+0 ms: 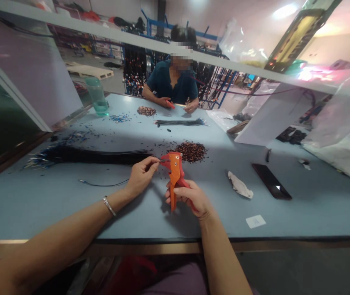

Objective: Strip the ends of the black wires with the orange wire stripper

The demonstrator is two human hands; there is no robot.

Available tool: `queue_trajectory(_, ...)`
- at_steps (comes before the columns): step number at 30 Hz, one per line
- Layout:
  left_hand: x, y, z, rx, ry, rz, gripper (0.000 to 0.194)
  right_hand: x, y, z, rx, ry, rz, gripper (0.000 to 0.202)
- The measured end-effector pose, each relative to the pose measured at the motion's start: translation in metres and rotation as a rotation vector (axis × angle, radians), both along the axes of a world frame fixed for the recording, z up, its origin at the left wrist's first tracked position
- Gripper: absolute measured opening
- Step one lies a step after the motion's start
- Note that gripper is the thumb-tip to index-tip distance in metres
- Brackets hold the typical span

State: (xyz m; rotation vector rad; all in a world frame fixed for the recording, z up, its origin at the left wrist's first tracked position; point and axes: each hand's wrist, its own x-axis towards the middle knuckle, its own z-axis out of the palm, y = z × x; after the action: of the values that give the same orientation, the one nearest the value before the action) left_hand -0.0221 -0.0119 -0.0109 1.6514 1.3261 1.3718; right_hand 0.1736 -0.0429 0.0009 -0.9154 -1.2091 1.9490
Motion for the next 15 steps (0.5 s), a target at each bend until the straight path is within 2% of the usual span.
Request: queue_trajectory(15,0.0012,-0.001,0.0028,0.032,0.001,0.016,0.021,-0.0021,-0.0021,0.0014,0.004,-0.015,-0.007,0.029)
